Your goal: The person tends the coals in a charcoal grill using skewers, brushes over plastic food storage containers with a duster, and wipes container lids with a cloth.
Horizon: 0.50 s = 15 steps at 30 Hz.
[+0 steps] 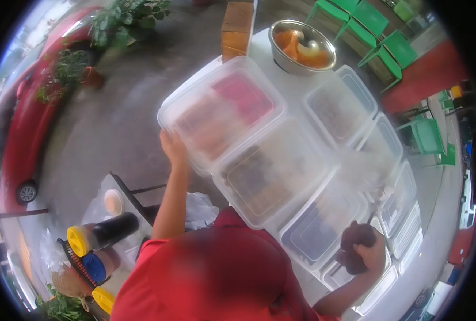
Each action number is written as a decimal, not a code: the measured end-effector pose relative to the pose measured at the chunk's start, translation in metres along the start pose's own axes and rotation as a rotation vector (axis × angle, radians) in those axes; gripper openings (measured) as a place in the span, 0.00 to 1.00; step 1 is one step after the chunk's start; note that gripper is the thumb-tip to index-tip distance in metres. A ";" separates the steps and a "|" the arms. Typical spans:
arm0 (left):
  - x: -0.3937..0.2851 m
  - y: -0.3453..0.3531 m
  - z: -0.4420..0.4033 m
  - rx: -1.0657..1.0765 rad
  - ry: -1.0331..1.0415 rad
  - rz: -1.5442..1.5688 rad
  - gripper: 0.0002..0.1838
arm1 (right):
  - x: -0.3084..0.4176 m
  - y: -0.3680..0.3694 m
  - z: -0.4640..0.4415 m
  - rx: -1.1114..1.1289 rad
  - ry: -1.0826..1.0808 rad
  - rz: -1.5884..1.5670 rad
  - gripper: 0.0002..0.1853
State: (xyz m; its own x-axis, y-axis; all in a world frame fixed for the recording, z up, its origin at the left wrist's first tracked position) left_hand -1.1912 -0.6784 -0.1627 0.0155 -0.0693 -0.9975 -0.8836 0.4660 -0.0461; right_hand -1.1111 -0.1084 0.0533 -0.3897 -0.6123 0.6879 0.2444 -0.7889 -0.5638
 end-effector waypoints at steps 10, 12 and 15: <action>0.034 0.016 -0.034 -0.013 0.167 -0.360 0.23 | 0.031 0.075 -0.032 0.208 -0.112 -0.002 0.26; 0.019 0.010 -0.029 0.002 0.110 -0.270 0.23 | 0.036 0.082 -0.037 0.228 -0.130 0.038 0.25; 0.022 0.008 -0.035 0.006 0.077 -0.315 0.22 | 0.037 0.093 -0.047 0.277 -0.245 0.068 0.25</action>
State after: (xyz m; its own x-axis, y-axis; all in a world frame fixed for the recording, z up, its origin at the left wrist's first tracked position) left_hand -1.2139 -0.7069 -0.1830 0.2522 -0.2770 -0.9272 -0.8382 0.4163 -0.3523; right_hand -1.1443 -0.2025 0.0051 -0.1490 -0.6313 0.7611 0.5064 -0.7098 -0.4897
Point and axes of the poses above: each hand's wrist, its own z-axis away from the middle knuckle, its own y-axis out of the palm, x = y × z, the point moved 6 cm from there along -z, towards the middle knuckle, and after that the axes turned 7 degrees about z, right-handed, at the moved point
